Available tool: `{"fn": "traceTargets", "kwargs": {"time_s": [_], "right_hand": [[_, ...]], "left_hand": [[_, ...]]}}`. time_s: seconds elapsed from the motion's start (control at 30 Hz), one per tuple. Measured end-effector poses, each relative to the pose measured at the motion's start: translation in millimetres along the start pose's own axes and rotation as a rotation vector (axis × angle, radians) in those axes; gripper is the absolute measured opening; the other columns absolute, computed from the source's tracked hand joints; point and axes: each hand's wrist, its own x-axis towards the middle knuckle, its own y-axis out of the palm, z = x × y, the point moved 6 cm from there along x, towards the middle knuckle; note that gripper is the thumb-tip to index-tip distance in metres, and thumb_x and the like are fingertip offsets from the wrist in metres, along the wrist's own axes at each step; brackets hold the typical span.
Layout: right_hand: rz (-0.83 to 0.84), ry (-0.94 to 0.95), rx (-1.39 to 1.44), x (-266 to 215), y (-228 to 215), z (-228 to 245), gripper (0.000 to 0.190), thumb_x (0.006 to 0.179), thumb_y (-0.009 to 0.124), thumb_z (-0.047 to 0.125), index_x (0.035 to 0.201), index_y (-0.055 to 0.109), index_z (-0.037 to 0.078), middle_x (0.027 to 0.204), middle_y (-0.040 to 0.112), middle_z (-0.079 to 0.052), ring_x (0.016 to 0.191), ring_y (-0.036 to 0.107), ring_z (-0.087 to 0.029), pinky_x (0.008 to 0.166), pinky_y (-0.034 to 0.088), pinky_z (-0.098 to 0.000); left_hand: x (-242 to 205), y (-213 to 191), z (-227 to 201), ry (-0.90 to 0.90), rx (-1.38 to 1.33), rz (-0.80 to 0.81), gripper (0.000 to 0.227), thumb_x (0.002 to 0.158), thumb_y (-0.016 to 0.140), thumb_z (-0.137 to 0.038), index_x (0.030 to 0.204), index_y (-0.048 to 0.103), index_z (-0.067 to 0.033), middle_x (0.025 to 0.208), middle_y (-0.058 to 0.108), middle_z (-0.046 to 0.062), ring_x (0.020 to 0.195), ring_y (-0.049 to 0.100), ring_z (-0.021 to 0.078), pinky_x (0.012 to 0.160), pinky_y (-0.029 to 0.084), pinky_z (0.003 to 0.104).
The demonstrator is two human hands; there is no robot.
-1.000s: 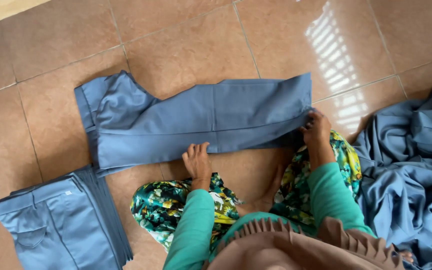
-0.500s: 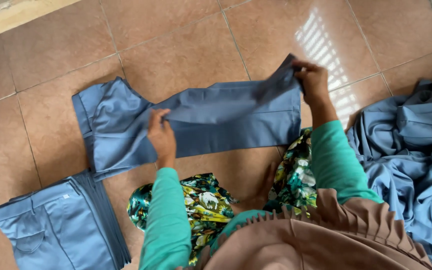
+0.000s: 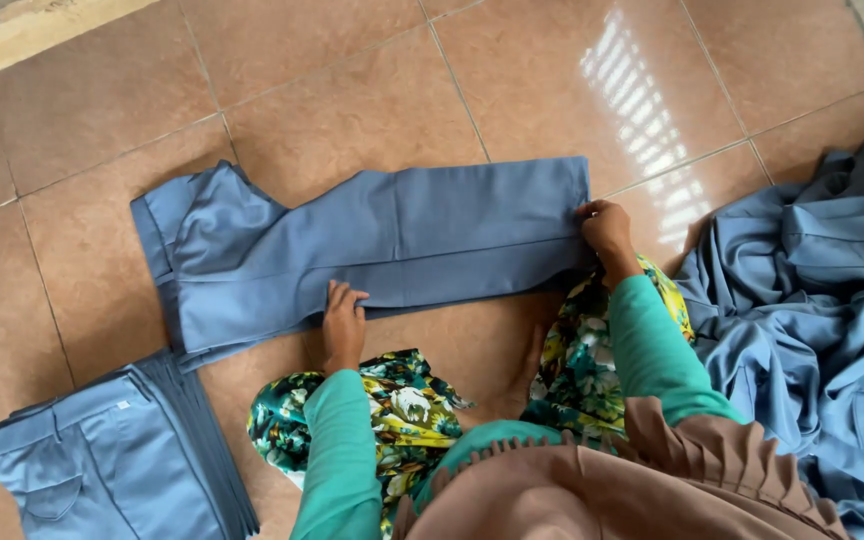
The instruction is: Folding blue trousers and stacking them neatly on the floor.
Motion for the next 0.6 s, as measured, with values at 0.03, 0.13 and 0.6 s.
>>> {"fn": "traceTargets", "kwargs": {"time_s": [0.03, 0.13, 0.6], "right_hand": [[-0.007, -0.008, -0.081, 14.3, 5.1, -10.5, 0.038, 0.079, 0.063, 0.01, 0.102, 0.079, 0.036, 0.098, 0.074, -0.007, 0.105, 0.07, -0.032, 0.089, 0.058, -0.0459], [-0.005, -0.018, -0.219, 32.8, 11.4, -20.3, 0.037, 0.08, 0.071, 0.016, 0.116, 0.07, 0.024, 0.107, 0.071, -0.016, 0.11, 0.068, -0.039, 0.093, 0.057, -0.0507], [0.188, 0.068, 0.255, -48.6, -17.7, 65.2, 0.063, 0.07, 0.09, 0.028, 0.115, 0.069, -0.012, 0.094, 0.071, -0.031, 0.073, 0.071, -0.047, 0.053, 0.055, -0.0475]], "left_hand": [[2.0, 2.4, 0.9, -0.012, 0.023, 0.03, 0.03, 0.081, 0.073, 0.003, 0.099, 0.07, -0.0198, 0.134, 0.064, 0.007, 0.144, 0.047, 0.0311, 0.116, 0.045, 0.042], [4.3, 3.6, -1.3, -0.039, 0.072, 0.077, 0.026, 0.085, 0.072, -0.002, 0.102, 0.069, -0.0217, 0.14, 0.061, 0.005, 0.146, 0.044, 0.0295, 0.116, 0.045, 0.041], [-23.7, 22.3, -2.6, -0.069, 0.225, -0.018, 0.007, 0.098, 0.067, -0.028, 0.106, 0.068, -0.0259, 0.148, 0.051, 0.003, 0.144, 0.046, 0.0283, 0.099, 0.053, 0.041]]}}
